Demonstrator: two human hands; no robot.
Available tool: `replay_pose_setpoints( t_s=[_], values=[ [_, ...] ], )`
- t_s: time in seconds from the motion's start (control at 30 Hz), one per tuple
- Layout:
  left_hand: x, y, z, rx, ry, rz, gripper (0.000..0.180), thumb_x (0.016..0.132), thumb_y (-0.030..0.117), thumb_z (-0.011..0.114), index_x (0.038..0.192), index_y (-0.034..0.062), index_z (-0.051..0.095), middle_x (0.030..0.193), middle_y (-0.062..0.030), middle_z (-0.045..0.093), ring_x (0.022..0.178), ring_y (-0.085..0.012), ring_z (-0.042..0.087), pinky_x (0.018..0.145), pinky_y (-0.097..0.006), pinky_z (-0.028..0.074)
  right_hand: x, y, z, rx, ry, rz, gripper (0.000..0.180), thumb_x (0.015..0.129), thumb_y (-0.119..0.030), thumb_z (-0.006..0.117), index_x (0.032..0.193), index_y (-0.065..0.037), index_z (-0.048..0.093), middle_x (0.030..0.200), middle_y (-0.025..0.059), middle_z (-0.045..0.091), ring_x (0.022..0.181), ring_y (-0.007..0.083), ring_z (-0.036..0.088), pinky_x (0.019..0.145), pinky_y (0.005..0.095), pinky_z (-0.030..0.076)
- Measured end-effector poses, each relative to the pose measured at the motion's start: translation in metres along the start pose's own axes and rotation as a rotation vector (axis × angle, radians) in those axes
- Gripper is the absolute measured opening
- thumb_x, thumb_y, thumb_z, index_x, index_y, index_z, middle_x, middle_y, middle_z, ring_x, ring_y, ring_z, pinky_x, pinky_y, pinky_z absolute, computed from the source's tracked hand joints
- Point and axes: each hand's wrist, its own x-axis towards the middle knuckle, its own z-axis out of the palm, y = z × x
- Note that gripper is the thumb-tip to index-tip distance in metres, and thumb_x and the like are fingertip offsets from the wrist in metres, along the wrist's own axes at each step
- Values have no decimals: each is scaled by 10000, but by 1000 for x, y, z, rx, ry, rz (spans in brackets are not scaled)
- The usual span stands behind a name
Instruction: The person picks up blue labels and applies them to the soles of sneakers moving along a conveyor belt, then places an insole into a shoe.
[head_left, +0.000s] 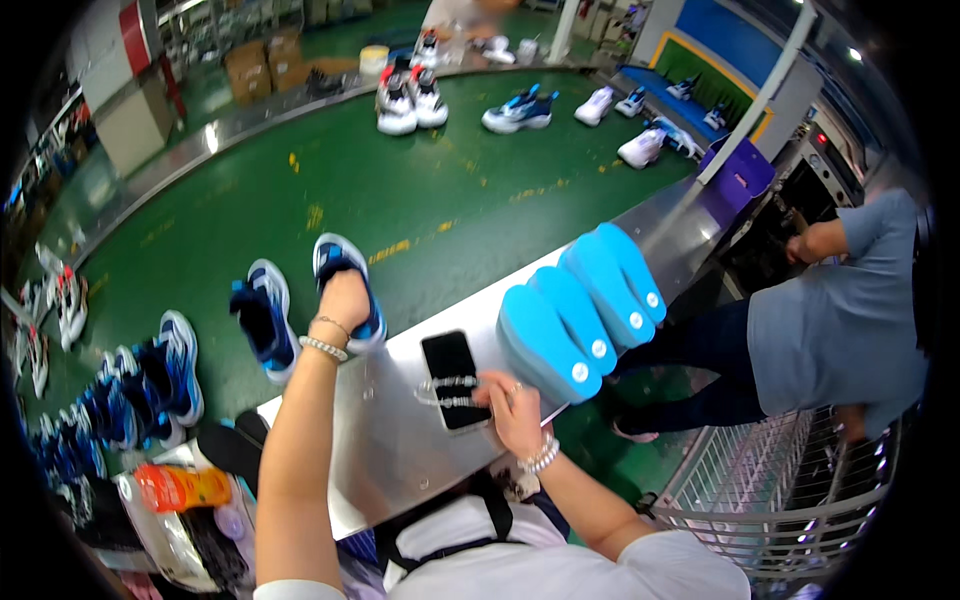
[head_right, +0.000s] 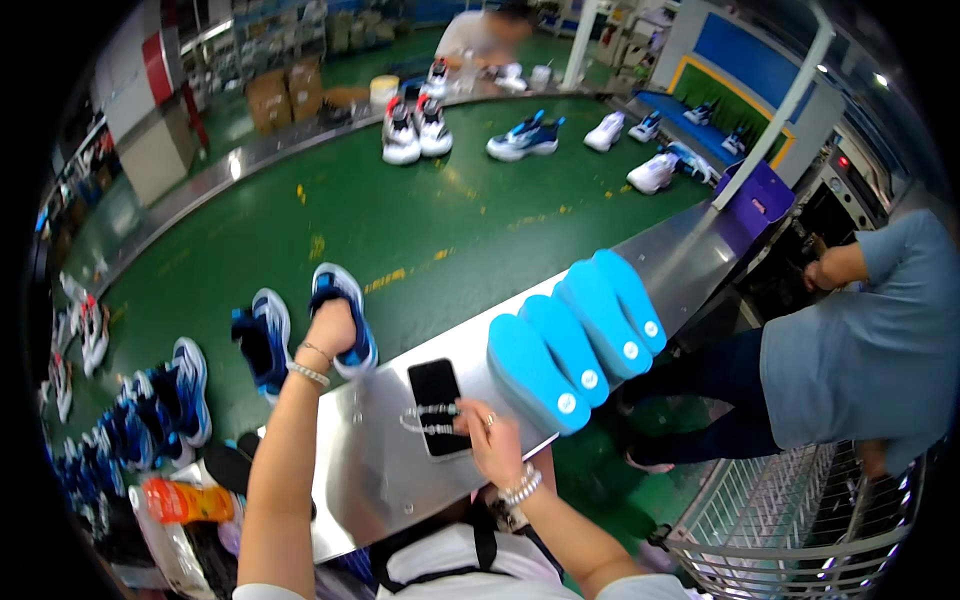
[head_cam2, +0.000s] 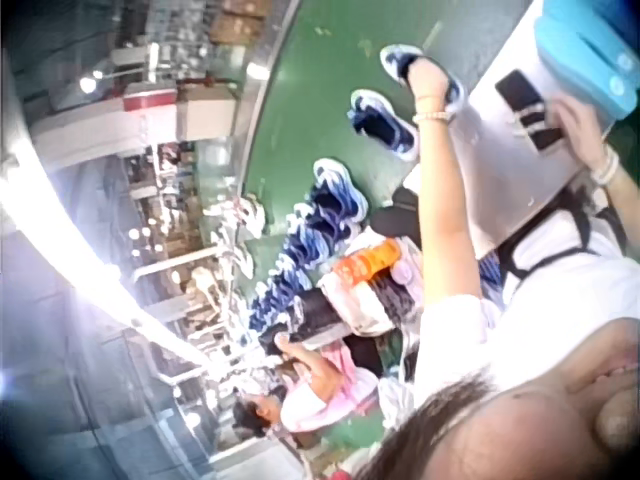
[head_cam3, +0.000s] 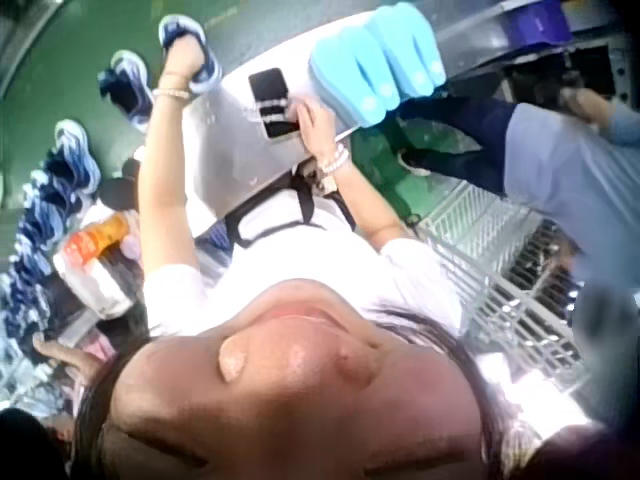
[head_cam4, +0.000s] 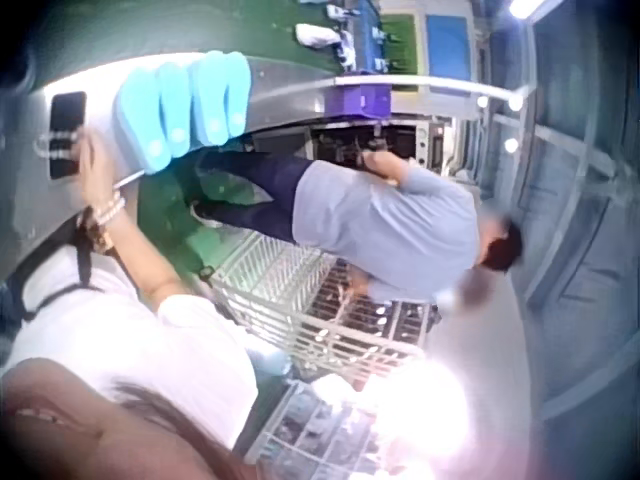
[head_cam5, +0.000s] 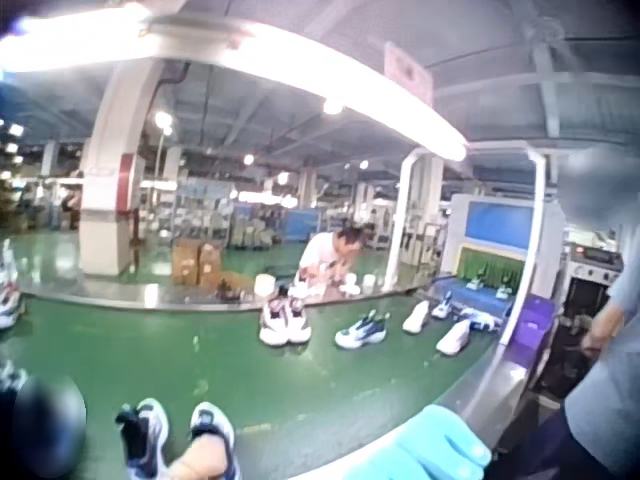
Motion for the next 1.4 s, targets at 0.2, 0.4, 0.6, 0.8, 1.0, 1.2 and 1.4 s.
replay_pose_setpoints(
  t_s=[0.2,0.4,0.6,0.8,1.0,1.2,1.4],
  values=[
    [59,-33,54,32,-450,-190,405,708,191,512,1075,27,557,1222,-161,441,1143,-277,417,957,-326,335,-17,41,-6,263,255,50,183,829,-46,429,922,-31,586,568,34,567,502,66,511,469,211,405],
    [47,-57,44,212,-227,-101,530,647,210,529,1128,-11,497,1219,-197,442,1136,-282,423,956,-309,326,1,32,-2,139,60,58,177,833,-109,437,903,-63,593,560,62,569,477,173,548,479,280,424],
    [29,-5,10,860,-170,232,393,677,232,483,986,6,572,1097,-185,520,1001,-297,497,879,-346,365,0,28,-13,41,90,-38,167,822,-173,467,905,-109,596,593,65,596,537,230,587,498,318,447],
    [40,-90,31,265,-627,315,206,674,114,484,807,12,602,863,-127,550,808,-245,515,728,-316,405,-3,29,-13,41,106,-67,165,806,-158,470,895,-110,600,556,76,578,519,237,579,485,326,441],
    [29,-68,-23,-25,-1004,619,85,721,22,434,664,36,495,657,85,395,565,-78,347,525,-240,352,-4,29,-13,70,177,-89,156,799,-146,479,870,-92,607,529,118,546,487,248,563,465,333,424],
    [39,-73,-22,202,-831,536,109,644,-2,467,592,45,551,568,43,483,559,-85,434,527,-259,379,7,-5,-46,-185,283,-437,92,759,-104,536,789,-75,618,625,146,554,629,301,558,592,377,438],
    [45,-83,-8,337,-764,797,91,676,31,502,666,-3,586,620,-91,571,576,-131,501,540,-292,407,62,9,-95,-793,79,-341,349,768,-229,553,1060,-41,516,1166,172,448,1055,305,444,886,385,375]
  ],
)
